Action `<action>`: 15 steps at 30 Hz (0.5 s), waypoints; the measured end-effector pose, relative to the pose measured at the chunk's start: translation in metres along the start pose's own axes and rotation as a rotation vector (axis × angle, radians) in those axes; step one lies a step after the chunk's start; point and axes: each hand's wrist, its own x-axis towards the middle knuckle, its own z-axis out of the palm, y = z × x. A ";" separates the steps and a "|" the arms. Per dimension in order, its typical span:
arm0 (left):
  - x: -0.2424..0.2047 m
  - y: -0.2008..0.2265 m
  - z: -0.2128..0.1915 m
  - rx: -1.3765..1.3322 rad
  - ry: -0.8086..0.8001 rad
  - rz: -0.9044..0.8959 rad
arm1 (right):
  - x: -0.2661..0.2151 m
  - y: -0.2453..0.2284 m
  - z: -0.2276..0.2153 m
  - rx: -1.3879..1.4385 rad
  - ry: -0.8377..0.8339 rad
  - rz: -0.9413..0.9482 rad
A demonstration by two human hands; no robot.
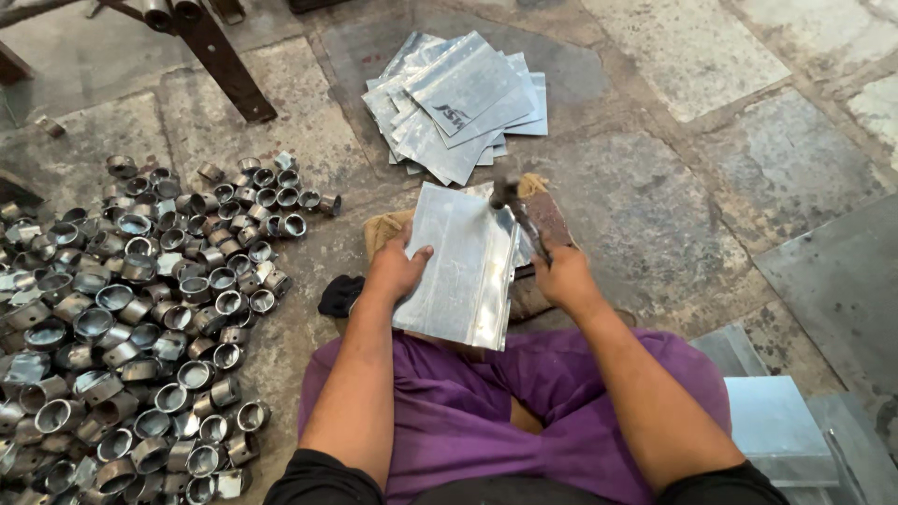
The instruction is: The person sits on the floor and repeatedly strikes a rectangular metal sheet with a hammer. They hold the sheet on a small wooden block and strike it multiple times, then move the sheet aside and pick up another one to continue hammering.
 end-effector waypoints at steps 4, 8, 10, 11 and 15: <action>-0.001 -0.003 0.006 -0.074 0.029 0.075 | 0.027 -0.028 -0.041 0.141 -0.089 0.361; 0.001 0.006 -0.002 -0.040 -0.004 0.024 | 0.038 -0.070 -0.097 0.420 0.117 0.378; -0.004 0.009 -0.005 -0.018 -0.013 0.006 | 0.031 -0.069 -0.103 0.591 0.284 0.194; -0.006 0.011 -0.005 -0.018 -0.012 -0.004 | 0.027 -0.063 -0.096 0.577 0.335 0.153; -0.004 0.007 -0.002 -0.015 -0.016 -0.020 | -0.014 -0.027 -0.037 0.320 0.275 0.135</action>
